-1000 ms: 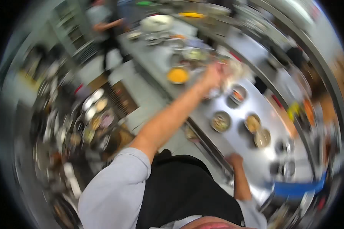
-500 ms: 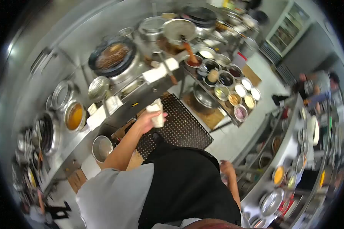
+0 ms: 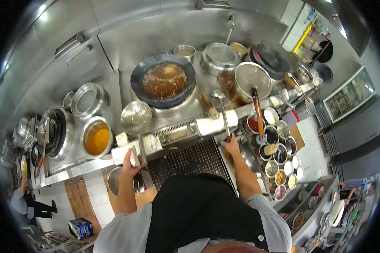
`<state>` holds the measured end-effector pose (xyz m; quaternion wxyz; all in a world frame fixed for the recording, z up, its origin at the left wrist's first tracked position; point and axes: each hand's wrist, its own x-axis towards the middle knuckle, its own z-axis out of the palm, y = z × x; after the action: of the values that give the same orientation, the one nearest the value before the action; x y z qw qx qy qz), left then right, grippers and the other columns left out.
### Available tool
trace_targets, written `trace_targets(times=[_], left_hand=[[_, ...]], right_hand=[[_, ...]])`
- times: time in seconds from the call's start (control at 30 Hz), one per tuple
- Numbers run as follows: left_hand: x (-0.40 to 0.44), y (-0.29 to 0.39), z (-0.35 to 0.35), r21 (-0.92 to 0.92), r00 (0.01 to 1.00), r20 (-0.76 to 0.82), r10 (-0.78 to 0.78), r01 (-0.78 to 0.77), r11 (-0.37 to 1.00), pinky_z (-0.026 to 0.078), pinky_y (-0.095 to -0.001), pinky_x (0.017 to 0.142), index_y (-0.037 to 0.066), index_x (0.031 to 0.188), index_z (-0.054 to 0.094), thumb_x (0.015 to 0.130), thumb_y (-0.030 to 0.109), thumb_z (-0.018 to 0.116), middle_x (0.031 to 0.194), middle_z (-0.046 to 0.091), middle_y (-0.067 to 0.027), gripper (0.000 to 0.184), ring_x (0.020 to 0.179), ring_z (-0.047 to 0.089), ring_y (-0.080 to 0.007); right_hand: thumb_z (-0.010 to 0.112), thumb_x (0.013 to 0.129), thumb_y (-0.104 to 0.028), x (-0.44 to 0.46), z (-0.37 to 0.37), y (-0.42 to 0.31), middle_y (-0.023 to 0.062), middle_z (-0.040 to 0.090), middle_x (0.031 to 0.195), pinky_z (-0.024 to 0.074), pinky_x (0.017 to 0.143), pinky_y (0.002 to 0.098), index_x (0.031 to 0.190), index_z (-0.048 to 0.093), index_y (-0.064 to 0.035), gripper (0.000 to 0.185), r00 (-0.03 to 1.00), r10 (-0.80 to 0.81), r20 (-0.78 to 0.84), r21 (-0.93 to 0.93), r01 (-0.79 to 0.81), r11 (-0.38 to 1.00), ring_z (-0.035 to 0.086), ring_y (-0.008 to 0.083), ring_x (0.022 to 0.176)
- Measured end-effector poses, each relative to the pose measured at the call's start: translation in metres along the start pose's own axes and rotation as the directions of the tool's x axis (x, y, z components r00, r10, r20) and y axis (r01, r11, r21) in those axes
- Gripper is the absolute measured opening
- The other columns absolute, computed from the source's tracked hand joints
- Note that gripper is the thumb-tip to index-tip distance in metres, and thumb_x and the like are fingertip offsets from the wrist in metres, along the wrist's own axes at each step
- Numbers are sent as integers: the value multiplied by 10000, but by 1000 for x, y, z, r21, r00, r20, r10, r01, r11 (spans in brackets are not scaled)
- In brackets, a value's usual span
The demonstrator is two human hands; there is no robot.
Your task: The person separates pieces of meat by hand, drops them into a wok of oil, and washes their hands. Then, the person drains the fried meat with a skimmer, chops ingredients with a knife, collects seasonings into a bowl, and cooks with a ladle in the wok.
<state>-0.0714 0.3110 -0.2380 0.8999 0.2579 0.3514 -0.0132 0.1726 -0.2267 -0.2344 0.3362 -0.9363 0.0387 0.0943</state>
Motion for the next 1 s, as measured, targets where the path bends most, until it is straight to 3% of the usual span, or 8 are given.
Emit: trace_targets(times=[0.17,0.33,0.53,0.6,0.73,0.8,0.97,1.0], left_hand=[[4,-5,73,-89,974,211,84,-66,994,519,-525,966,105,1364,583,1031,494,512,1225,673,-134,517,1144,634,-374],[30,-30,143,-193,989,85,123,-105,976,560,-477,835,112,1263,609,1014,446,589,1120,684,-145,417,979,672,-326],[38,-31,166,99,947,-243,208,-189,977,555,-395,774,36,1115,676,920,214,699,955,706,-108,265,881,680,-250],[19,-37,175,425,824,-274,496,-359,831,541,-350,806,0,1175,676,890,146,701,1010,728,-113,321,879,683,-232],[-49,-30,235,646,701,-259,665,-386,659,494,-346,948,-55,1201,660,859,70,706,1094,725,-131,367,1006,661,-221],[-65,-23,253,601,665,-285,690,-437,669,496,-353,957,-58,1189,663,850,70,718,1066,732,-137,367,1002,664,-224],[-84,18,294,663,672,-154,725,-474,580,517,-341,884,-47,1184,672,840,107,730,1048,737,-119,381,959,668,-200],[-85,27,307,704,670,-141,729,-450,550,516,-336,872,-45,1180,677,839,109,727,1048,737,-114,378,947,666,-199]], right_hand=[[708,878,-212,96,44,14,159,686,809,552,555,375,1265,563,26,477,999,-45,-14,125,46,991,678,256,626],[651,906,-128,79,28,-24,31,557,633,425,433,314,1098,598,0,237,968,-243,-55,461,240,854,526,130,449],[695,905,-249,194,-59,-205,231,716,1040,539,820,431,1284,578,35,488,880,-381,283,264,310,913,689,335,974],[687,912,-275,213,-78,-257,269,665,1245,512,966,432,1422,509,17,614,785,-515,343,155,494,856,644,407,1127],[687,908,-277,268,2,-253,265,649,1271,479,1038,429,1489,447,15,693,781,-542,311,42,558,829,627,445,1118],[706,880,-226,258,24,-255,148,700,860,525,577,389,1353,559,27,556,790,-539,293,187,505,843,641,242,592],[636,1009,-253,196,2,-287,-5,550,686,440,484,318,962,551,-114,169,520,-286,805,580,-591,560,543,130,570],[636,1009,-253,192,5,-290,-5,550,686,440,484,318,962,551,-114,169,513,-288,809,575,-586,571,543,130,570]])
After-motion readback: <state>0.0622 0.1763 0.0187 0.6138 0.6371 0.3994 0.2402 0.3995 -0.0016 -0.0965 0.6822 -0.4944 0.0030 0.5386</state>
